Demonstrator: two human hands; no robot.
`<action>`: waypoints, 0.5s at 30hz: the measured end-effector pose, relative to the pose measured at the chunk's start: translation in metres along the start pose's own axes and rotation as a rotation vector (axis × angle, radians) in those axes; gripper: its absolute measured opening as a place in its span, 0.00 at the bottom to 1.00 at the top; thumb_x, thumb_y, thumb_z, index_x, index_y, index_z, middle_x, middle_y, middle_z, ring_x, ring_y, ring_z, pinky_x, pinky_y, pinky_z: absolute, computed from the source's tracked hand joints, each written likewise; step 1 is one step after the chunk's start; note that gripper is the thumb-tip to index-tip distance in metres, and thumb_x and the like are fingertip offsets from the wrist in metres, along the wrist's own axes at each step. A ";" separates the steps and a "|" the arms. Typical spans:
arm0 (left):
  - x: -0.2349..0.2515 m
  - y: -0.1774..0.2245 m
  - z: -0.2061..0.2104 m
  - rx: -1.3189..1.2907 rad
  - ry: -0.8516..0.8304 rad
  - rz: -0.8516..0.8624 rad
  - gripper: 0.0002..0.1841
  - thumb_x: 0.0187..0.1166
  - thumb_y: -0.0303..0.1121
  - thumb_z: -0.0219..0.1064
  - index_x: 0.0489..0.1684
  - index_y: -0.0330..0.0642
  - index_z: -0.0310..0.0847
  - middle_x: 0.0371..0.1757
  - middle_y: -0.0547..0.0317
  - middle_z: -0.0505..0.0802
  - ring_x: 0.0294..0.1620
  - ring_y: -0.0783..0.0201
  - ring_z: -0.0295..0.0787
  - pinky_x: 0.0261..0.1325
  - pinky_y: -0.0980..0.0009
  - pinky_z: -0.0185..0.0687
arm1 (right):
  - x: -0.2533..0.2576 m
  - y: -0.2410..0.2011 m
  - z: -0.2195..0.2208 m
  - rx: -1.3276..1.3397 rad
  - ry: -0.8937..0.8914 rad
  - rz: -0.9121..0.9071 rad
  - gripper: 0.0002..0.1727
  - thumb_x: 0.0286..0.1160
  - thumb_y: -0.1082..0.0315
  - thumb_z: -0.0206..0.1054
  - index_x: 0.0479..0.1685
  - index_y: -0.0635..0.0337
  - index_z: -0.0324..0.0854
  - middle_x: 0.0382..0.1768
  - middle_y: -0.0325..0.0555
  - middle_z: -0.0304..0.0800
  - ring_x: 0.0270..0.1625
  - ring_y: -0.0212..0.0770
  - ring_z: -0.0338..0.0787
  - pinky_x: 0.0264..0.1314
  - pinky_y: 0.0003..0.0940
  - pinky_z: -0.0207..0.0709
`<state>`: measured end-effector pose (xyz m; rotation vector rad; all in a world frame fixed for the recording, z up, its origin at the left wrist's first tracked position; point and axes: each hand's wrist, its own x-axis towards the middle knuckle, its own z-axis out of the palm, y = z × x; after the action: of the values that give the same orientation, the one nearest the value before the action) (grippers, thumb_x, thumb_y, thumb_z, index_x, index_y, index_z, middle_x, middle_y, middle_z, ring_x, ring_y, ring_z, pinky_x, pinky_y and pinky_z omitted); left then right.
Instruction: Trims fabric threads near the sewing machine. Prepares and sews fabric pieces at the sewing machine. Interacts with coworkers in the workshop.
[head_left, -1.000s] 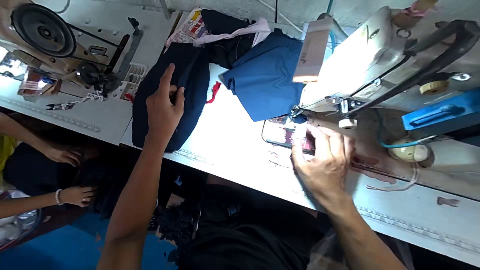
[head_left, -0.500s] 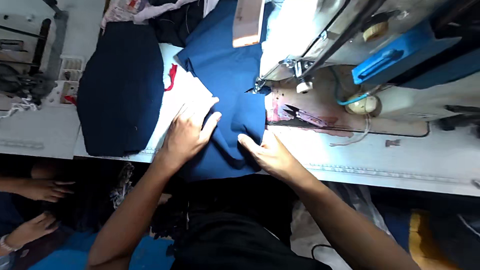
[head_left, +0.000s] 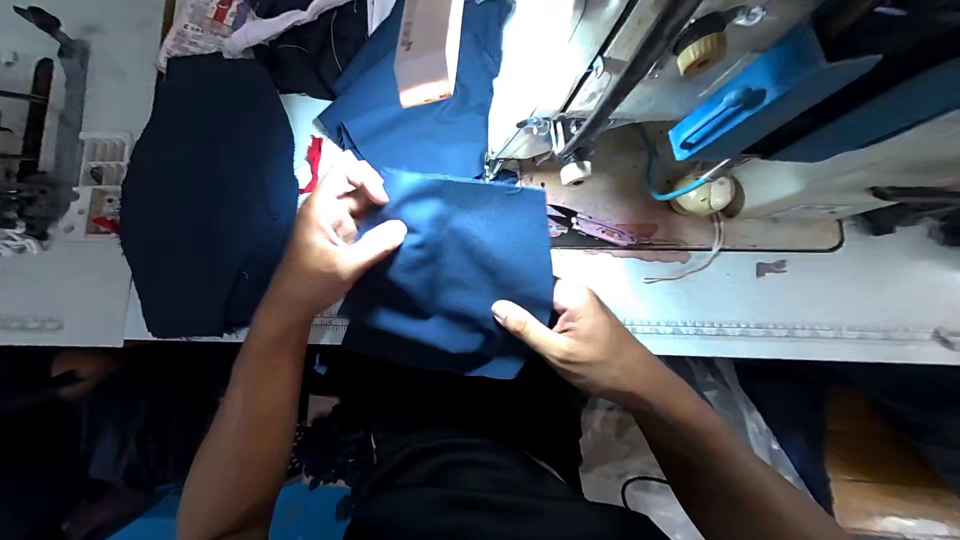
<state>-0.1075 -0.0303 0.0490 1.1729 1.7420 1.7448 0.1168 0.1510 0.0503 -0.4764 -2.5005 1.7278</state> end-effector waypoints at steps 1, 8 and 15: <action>0.003 0.003 -0.004 0.032 0.018 -0.003 0.21 0.68 0.20 0.71 0.56 0.45 0.68 0.53 0.68 0.88 0.56 0.73 0.88 0.60 0.73 0.88 | 0.003 0.000 -0.001 0.046 -0.002 0.018 0.08 0.79 0.58 0.71 0.46 0.50 0.88 0.34 0.28 0.94 0.37 0.19 0.92 0.42 0.19 0.88; 0.021 -0.035 -0.005 0.772 0.032 -0.155 0.28 0.76 0.38 0.71 0.76 0.43 0.75 0.49 0.53 0.91 0.43 0.63 0.85 0.47 0.64 0.82 | 0.022 0.022 0.017 -0.384 0.195 0.047 0.40 0.75 0.57 0.74 0.88 0.55 0.64 0.32 0.40 0.88 0.27 0.34 0.85 0.33 0.36 0.83; 0.022 -0.028 -0.013 0.794 0.028 -0.108 0.27 0.75 0.39 0.72 0.75 0.48 0.75 0.47 0.60 0.92 0.44 0.69 0.86 0.49 0.70 0.81 | 0.013 0.023 0.028 -0.685 0.280 -0.078 0.39 0.75 0.52 0.72 0.87 0.54 0.69 0.33 0.42 0.88 0.31 0.43 0.87 0.31 0.45 0.81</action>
<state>-0.1378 -0.0175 0.0301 1.2943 2.5634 1.0037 0.1035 0.1372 0.0172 -0.5899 -2.7793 0.6711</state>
